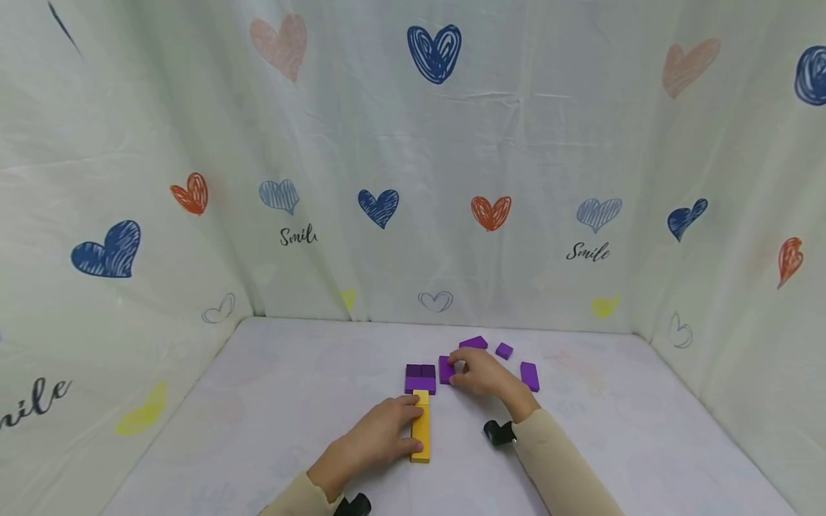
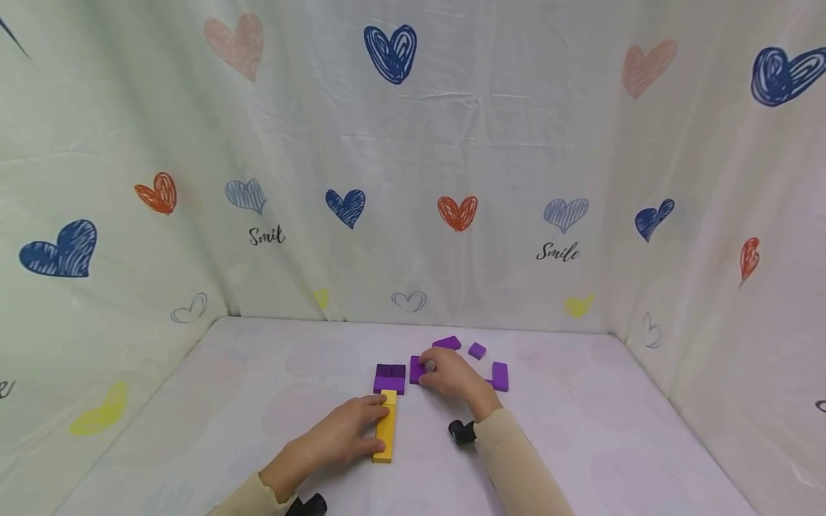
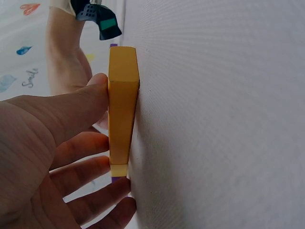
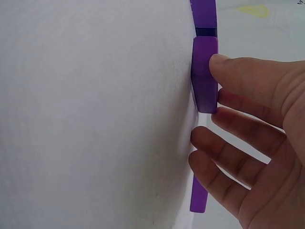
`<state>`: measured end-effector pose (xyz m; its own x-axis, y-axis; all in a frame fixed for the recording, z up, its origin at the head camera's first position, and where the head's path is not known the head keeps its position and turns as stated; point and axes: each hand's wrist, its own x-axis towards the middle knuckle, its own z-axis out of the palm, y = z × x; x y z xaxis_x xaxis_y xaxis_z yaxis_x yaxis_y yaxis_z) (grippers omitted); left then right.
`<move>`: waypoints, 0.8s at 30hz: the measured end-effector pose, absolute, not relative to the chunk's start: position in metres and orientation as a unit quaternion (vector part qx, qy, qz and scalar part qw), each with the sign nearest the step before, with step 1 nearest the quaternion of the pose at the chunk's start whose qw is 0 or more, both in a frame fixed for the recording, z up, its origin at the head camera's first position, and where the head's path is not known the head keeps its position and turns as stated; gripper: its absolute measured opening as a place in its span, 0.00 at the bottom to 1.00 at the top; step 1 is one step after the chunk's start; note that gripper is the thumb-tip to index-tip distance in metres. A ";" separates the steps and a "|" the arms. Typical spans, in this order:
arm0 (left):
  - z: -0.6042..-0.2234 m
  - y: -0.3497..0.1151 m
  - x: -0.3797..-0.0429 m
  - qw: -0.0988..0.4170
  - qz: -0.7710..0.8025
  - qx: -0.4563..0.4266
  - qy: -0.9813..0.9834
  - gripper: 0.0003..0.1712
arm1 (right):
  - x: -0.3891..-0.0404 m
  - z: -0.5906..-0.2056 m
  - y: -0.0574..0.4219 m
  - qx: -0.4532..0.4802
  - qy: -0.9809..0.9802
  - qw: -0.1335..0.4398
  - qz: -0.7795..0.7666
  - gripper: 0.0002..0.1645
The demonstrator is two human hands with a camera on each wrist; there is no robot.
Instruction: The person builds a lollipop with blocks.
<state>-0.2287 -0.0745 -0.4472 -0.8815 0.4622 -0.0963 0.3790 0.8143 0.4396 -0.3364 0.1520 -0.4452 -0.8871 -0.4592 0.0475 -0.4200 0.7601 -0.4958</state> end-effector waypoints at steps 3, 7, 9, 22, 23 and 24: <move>-0.447 -0.075 -0.229 0.100 0.210 0.220 0.947 0.33 | -0.338 -0.446 0.150 -0.239 0.936 0.039 -0.255 0.19; -0.447 -0.075 -0.229 0.100 0.210 0.222 0.947 0.33 | -0.340 -0.446 0.147 -0.245 0.934 0.040 -0.256 0.19; -0.447 -0.075 -0.229 0.099 0.208 0.225 0.947 0.33 | -0.340 -0.446 0.146 -0.243 0.934 0.042 -0.259 0.19; -0.446 -0.075 -0.229 0.097 0.205 0.227 0.947 0.33 | -0.341 -0.446 0.143 -0.237 0.938 0.040 -0.249 0.19; -0.446 -0.075 -0.229 0.096 0.205 0.228 0.947 0.33 | -0.341 -0.446 0.143 -0.238 0.938 0.040 -0.247 0.19; -0.446 -0.075 -0.229 0.096 0.205 0.228 0.947 0.33 | -0.341 -0.446 0.143 -0.238 0.939 0.039 -0.247 0.19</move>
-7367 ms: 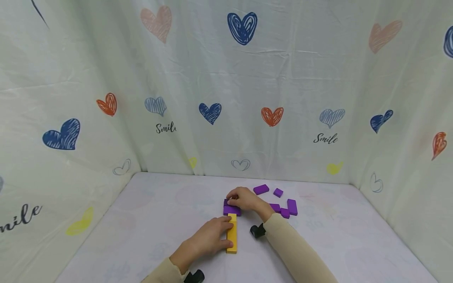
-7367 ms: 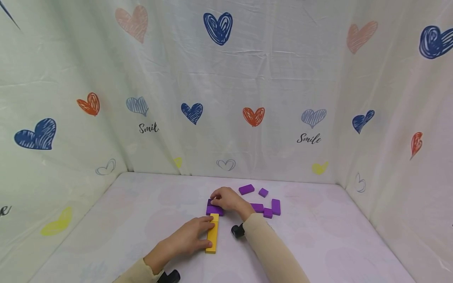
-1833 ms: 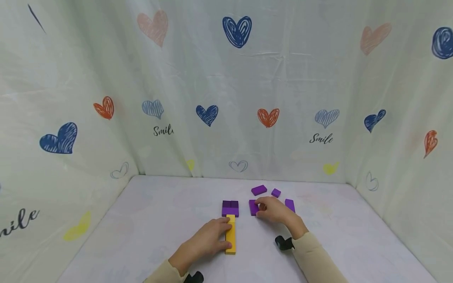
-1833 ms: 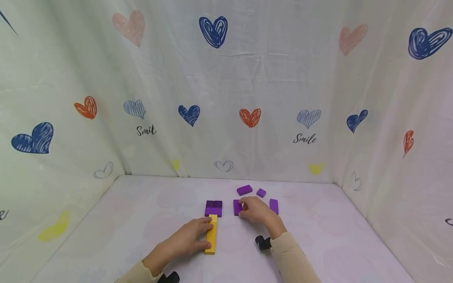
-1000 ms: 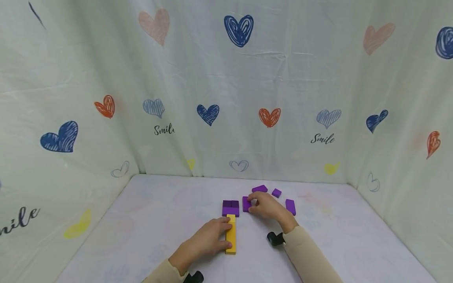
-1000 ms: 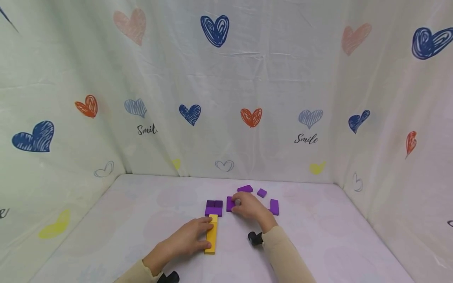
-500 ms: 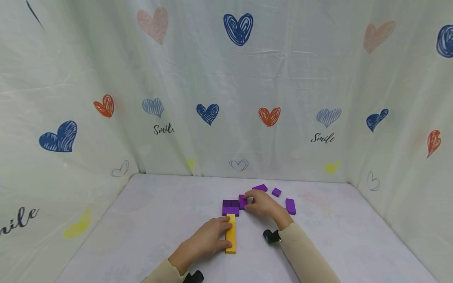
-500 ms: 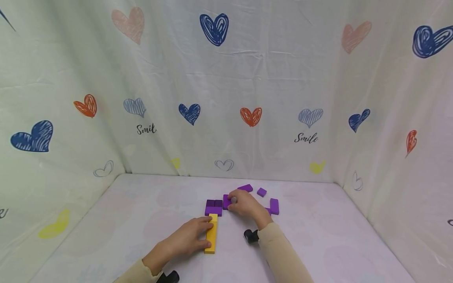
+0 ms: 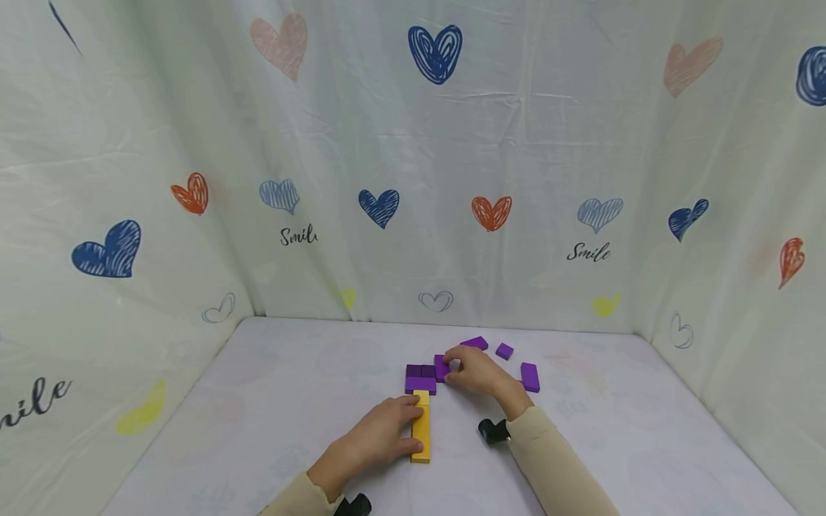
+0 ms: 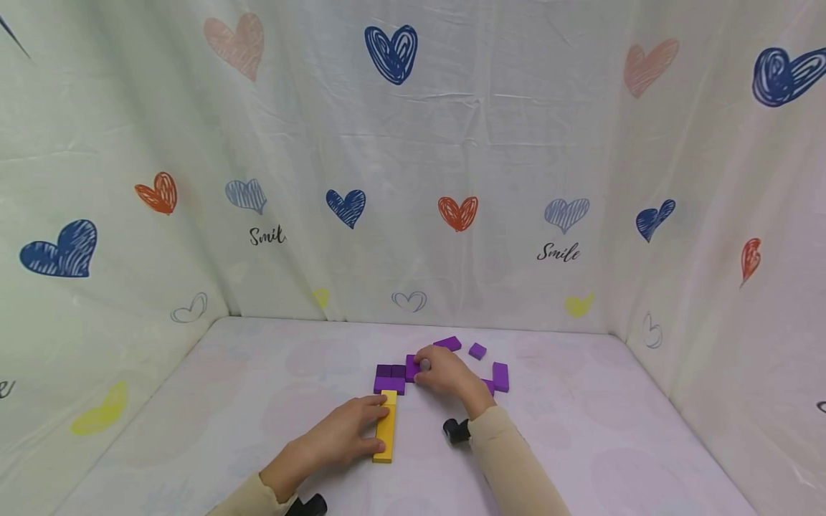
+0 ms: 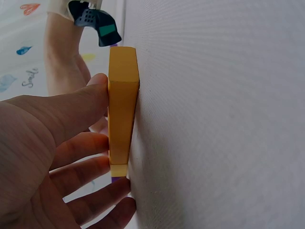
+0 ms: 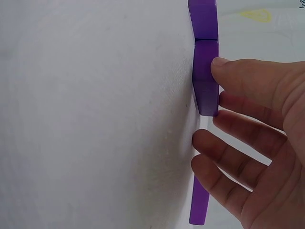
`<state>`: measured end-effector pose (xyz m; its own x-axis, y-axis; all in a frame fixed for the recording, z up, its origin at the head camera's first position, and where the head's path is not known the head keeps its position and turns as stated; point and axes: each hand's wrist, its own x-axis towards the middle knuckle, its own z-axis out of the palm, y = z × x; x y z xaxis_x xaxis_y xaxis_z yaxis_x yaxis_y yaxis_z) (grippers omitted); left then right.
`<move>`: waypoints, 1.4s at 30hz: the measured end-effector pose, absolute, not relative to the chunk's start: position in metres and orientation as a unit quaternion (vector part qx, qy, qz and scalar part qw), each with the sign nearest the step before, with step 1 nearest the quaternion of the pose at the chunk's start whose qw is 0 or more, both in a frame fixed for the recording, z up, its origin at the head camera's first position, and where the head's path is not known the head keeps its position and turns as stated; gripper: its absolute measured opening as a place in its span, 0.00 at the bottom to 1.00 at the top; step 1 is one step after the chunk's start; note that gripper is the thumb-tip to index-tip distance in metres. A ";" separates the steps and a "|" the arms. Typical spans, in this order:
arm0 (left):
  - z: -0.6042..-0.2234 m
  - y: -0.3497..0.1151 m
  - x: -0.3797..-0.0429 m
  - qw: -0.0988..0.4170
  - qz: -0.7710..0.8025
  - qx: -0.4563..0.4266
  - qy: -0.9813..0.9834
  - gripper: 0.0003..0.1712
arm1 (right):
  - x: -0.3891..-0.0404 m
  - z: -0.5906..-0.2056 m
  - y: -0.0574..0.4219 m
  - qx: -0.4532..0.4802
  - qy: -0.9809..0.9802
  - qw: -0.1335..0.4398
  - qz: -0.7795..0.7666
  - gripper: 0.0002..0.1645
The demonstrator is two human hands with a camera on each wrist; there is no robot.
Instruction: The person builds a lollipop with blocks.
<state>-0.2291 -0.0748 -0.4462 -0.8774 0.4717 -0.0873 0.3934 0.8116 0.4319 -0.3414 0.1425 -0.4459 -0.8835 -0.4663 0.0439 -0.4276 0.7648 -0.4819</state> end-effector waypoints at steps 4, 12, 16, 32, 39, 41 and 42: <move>-0.447 -0.075 -0.230 0.096 0.205 0.228 0.947 0.33 | -0.341 -0.446 0.142 -0.238 0.939 0.036 -0.247 0.19; -0.446 -0.074 -0.229 0.095 0.203 0.226 0.948 0.33 | -0.341 -0.448 0.142 -0.238 0.939 0.037 -0.246 0.19; -0.446 -0.074 -0.229 0.094 0.206 0.226 0.947 0.33 | -0.340 -0.447 0.142 -0.238 0.938 0.035 -0.248 0.19; -0.447 -0.075 -0.229 0.089 0.202 0.233 0.947 0.33 | -0.341 -0.449 0.143 -0.224 0.941 0.039 -0.252 0.19; -0.446 -0.076 -0.229 0.091 0.207 0.230 0.946 0.33 | -0.341 -0.450 0.142 -0.223 0.940 0.039 -0.254 0.19; -0.446 -0.076 -0.229 0.091 0.210 0.228 0.946 0.33 | -0.341 -0.450 0.142 -0.225 0.940 0.039 -0.254 0.19; -0.446 -0.076 -0.229 0.091 0.210 0.227 0.947 0.33 | -0.341 -0.450 0.142 -0.225 0.940 0.039 -0.255 0.19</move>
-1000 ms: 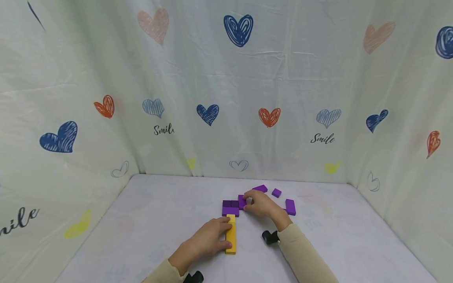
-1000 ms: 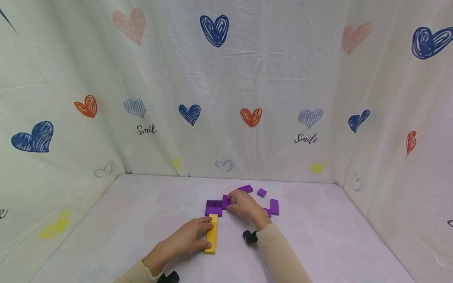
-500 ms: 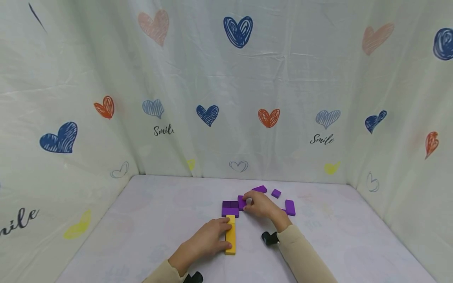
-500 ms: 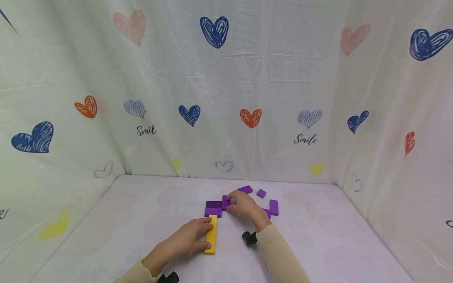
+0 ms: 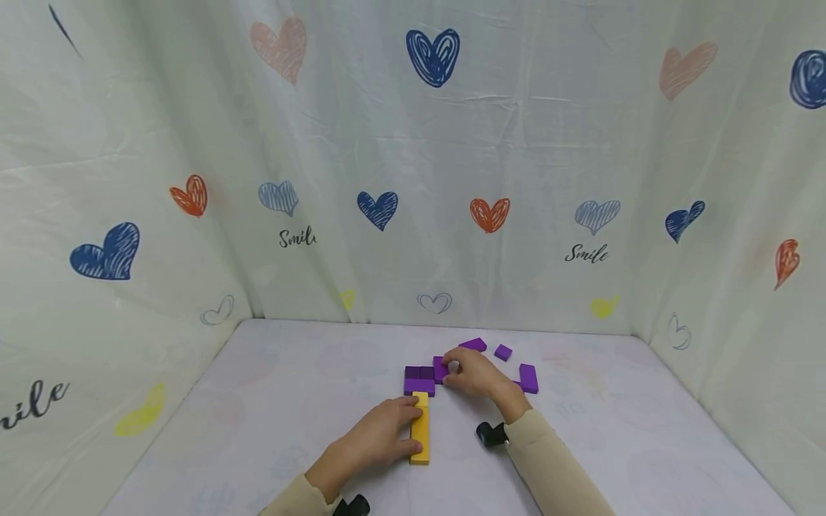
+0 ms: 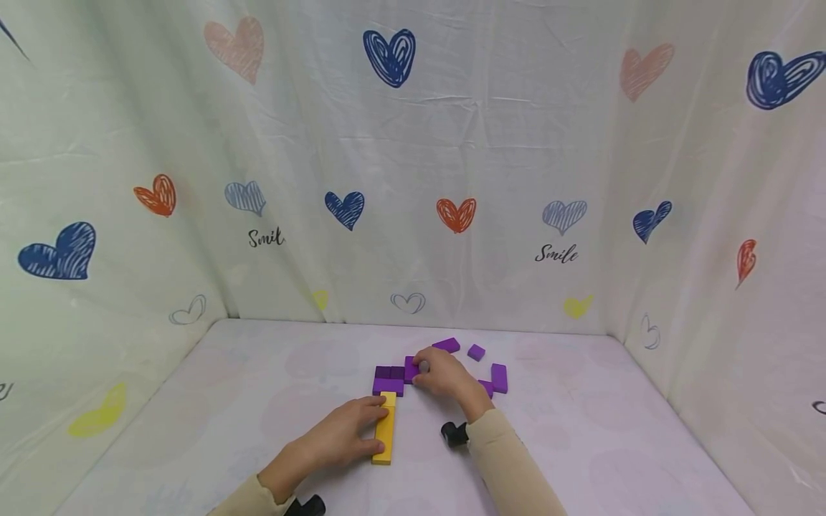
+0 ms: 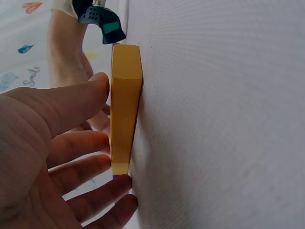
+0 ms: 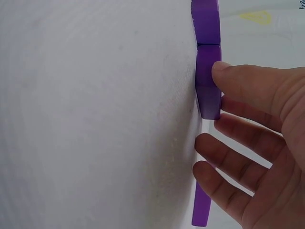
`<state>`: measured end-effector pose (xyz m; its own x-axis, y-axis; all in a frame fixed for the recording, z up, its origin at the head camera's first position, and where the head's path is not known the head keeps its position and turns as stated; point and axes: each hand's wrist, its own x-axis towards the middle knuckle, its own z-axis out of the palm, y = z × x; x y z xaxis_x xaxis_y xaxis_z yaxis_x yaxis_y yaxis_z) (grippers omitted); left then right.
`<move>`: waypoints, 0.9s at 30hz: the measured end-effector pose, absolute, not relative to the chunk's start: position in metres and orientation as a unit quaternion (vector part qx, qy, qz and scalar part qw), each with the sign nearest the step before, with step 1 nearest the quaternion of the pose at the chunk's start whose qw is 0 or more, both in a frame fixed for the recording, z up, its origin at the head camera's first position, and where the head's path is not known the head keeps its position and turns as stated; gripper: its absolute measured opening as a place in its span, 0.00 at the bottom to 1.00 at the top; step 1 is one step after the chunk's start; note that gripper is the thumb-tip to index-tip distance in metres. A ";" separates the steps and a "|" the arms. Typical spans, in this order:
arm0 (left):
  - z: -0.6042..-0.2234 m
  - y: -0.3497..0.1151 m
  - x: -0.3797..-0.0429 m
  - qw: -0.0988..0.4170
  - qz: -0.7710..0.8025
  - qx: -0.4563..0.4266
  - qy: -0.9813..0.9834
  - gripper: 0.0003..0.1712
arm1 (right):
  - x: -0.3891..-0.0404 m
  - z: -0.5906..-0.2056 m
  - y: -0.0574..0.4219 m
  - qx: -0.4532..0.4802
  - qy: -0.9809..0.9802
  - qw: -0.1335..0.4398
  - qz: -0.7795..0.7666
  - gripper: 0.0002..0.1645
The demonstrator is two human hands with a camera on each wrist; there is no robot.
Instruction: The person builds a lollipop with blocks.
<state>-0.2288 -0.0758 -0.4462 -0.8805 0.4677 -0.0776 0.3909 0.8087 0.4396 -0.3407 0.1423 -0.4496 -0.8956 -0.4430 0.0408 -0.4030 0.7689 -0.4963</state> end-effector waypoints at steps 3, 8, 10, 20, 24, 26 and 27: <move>-0.446 -0.076 -0.228 0.093 0.215 0.221 0.947 0.33 | -0.341 -0.450 0.142 -0.228 0.939 0.040 -0.255 0.19; -0.446 -0.075 -0.228 0.090 0.213 0.223 0.947 0.32 | -0.342 -0.450 0.142 -0.228 0.939 0.039 -0.255 0.19; -0.446 -0.075 -0.229 0.086 0.209 0.227 0.947 0.32 | -0.342 -0.451 0.142 -0.229 0.939 0.039 -0.253 0.19; -0.447 -0.075 -0.229 0.077 0.202 0.236 0.947 0.32 | -0.341 -0.451 0.142 -0.225 0.940 0.041 -0.255 0.20; -0.448 -0.075 -0.229 0.076 0.203 0.236 0.947 0.32 | -0.341 -0.451 0.142 -0.227 0.940 0.039 -0.253 0.20; -0.448 -0.075 -0.229 0.075 0.204 0.237 0.947 0.32 | -0.340 -0.451 0.142 -0.228 0.940 0.038 -0.252 0.20; -0.448 -0.075 -0.229 0.075 0.204 0.237 0.947 0.32 | -0.340 -0.451 0.142 -0.228 0.940 0.038 -0.252 0.20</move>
